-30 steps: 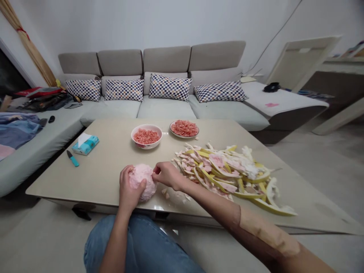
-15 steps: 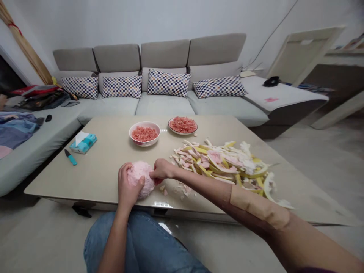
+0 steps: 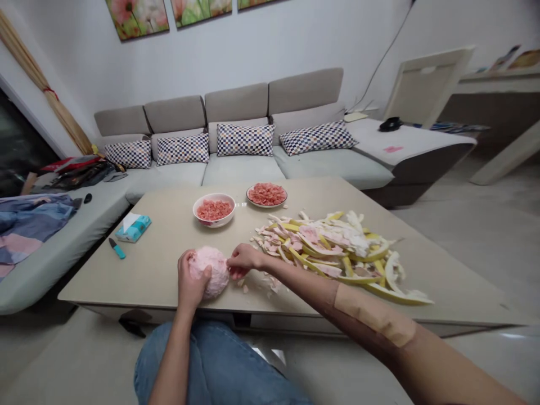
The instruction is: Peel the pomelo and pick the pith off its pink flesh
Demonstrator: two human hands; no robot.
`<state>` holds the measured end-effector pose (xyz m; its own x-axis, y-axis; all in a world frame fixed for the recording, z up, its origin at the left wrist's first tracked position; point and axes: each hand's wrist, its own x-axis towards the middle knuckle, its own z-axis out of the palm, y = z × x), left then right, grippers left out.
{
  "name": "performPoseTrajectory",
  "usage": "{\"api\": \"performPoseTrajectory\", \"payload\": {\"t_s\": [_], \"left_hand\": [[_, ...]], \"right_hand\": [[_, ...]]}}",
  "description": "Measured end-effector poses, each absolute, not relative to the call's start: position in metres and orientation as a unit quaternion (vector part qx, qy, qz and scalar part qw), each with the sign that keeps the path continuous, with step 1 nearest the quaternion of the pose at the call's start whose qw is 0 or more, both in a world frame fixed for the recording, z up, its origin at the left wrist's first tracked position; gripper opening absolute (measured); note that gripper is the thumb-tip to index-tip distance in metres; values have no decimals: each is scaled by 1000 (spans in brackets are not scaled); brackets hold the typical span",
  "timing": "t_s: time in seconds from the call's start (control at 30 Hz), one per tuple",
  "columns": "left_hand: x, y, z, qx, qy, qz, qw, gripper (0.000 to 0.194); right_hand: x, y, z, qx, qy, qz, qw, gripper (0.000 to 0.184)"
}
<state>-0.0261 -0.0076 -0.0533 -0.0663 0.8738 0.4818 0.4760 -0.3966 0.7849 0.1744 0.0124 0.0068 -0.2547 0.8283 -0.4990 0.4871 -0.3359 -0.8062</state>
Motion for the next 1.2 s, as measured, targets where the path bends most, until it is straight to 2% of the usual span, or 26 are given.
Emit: {"api": "performPoseTrajectory", "payload": {"t_s": [0.1, 0.23, 0.37, 0.53, 0.77, 1.0, 1.2], "left_hand": [[-28, -9, -55, 653, 513, 524, 190, 53], [-27, -10, -54, 655, 512, 525, 180, 51], [-24, -9, -54, 658, 510, 528, 167, 52], [-24, -8, -55, 656, 507, 532, 172, 52], [-26, -9, -53, 651, 505, 532, 195, 52], [-34, -9, -59, 626, 513, 546, 216, 52], [-43, -8, -66, 625, 488, 560, 241, 56]], "right_hand": [[176, 16, 13, -578, -535, 606, 114, 15], [160, 27, 12, -614, -518, 595, 47, 11], [149, 33, 4, -621, -516, 588, 44, 18], [156, 24, -1, -620, -512, 587, 92, 26], [165, 5, -19, -622, -504, 574, 171, 28], [179, -13, -39, -647, -532, 493, 235, 33], [199, -31, -29, -596, -542, 522, 280, 22]]}}
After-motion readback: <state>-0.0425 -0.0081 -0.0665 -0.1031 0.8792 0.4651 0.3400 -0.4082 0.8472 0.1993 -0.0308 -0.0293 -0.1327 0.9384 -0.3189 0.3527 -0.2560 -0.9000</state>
